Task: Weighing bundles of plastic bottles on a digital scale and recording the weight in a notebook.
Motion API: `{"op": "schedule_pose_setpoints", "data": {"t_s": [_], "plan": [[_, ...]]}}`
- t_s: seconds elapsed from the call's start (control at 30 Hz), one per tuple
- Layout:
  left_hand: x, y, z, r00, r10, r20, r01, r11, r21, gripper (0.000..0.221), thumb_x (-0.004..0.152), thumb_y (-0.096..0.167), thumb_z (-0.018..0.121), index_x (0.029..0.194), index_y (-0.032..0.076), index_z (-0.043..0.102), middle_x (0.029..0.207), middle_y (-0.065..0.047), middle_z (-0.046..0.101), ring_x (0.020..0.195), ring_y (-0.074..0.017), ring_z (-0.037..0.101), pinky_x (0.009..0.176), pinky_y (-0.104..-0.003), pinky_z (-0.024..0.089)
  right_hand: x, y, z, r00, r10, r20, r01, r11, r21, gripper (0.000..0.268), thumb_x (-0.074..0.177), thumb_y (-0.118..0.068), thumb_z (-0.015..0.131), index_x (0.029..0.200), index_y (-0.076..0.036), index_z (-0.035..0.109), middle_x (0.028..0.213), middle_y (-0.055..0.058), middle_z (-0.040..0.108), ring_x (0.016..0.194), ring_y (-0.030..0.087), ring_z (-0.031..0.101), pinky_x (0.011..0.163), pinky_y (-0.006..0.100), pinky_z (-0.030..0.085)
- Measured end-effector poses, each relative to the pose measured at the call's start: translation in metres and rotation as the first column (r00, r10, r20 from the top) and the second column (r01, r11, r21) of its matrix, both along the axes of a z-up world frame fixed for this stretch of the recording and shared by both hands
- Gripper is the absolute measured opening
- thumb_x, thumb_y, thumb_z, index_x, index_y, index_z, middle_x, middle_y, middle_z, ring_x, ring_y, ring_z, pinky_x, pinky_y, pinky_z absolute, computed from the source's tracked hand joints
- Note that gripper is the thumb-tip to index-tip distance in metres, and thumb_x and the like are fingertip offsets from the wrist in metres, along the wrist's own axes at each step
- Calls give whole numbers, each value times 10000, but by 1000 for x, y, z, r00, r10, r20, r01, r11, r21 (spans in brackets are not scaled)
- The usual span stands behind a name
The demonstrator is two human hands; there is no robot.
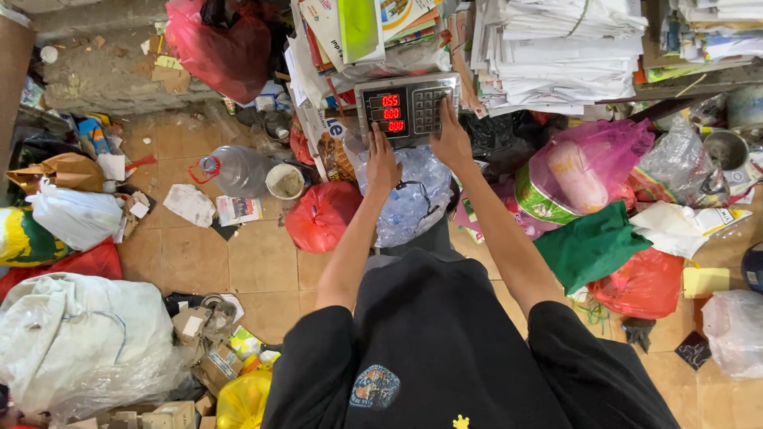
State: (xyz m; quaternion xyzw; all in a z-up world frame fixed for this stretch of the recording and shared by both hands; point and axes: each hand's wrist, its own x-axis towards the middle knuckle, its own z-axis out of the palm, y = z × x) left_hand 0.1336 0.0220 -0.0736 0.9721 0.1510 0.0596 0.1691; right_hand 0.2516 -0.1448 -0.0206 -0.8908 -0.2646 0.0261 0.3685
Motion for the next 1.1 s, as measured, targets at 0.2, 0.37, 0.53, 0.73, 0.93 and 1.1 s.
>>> {"op": "schedule_pose_setpoints", "data": {"t_s": [0.2, 0.37, 0.53, 0.73, 0.93, 1.1], "plan": [[-2, 6, -5, 998, -14, -57, 16, 999, 31, 1062, 776, 227, 836, 1558, -129, 212, 1686, -256, 16, 1546, -433, 179, 1156, -451, 366, -5, -4, -26, 993, 1, 121, -11, 997, 80, 856, 880, -87, 658, 1622, 9, 241, 1641, 241, 358, 1163, 479, 631, 906, 496, 562], [-3, 8, 1, 996, -12, -84, 13, 1000, 7, 1068, 756, 251, 842, 1552, -117, 234, 1683, -243, 15, 1547, -427, 191, 1133, -454, 411, -22, 10, -2, 995, 40, -94, -37, 999, 38, 846, 879, -105, 655, 1617, -19, 250, 1652, 211, 341, 1023, 416, 705, 881, 474, 561], [-3, 12, 0, 999, -31, -19, 31, 999, 26, 1064, 737, 288, 852, 1525, -119, 264, 1669, -251, 24, 1530, -430, 210, 1114, -471, 435, -23, 15, -16, 998, 47, -41, -48, 999, -25, 874, 854, -142, 699, 1609, -25, 276, 1644, 177, 356, 1107, 420, 665, 892, 484, 554], [-4, 12, 1, 996, -37, -83, 36, 999, -6, 1065, 737, 275, 845, 1548, -104, 268, 1687, -231, 24, 1554, -403, 190, 1115, -436, 452, -16, 11, -13, 996, 66, -56, -71, 994, -86, 847, 870, -169, 719, 1605, -46, 315, 1675, 129, 348, 1279, 411, 576, 993, 474, 532], [-5, 12, 8, 991, -32, -128, 30, 999, -21, 1077, 758, 307, 842, 1567, -84, 248, 1705, -205, -10, 1576, -380, 169, 1124, -423, 448, -23, 14, 1, 985, 139, -98, -134, 989, 57, 849, 846, -142, 692, 1589, -10, 305, 1665, 189, 317, 1365, 405, 508, 979, 428, 525], [-4, 14, 9, 991, -45, -123, 43, 999, -25, 1098, 729, 318, 865, 1539, -94, 249, 1676, -220, -7, 1542, -403, 175, 1109, -446, 441, -35, 9, -38, 994, 107, -39, -105, 993, 47, 845, 911, -162, 718, 1625, -6, 294, 1638, 205, 359, 1393, 416, 501, 1022, 434, 514]]}}
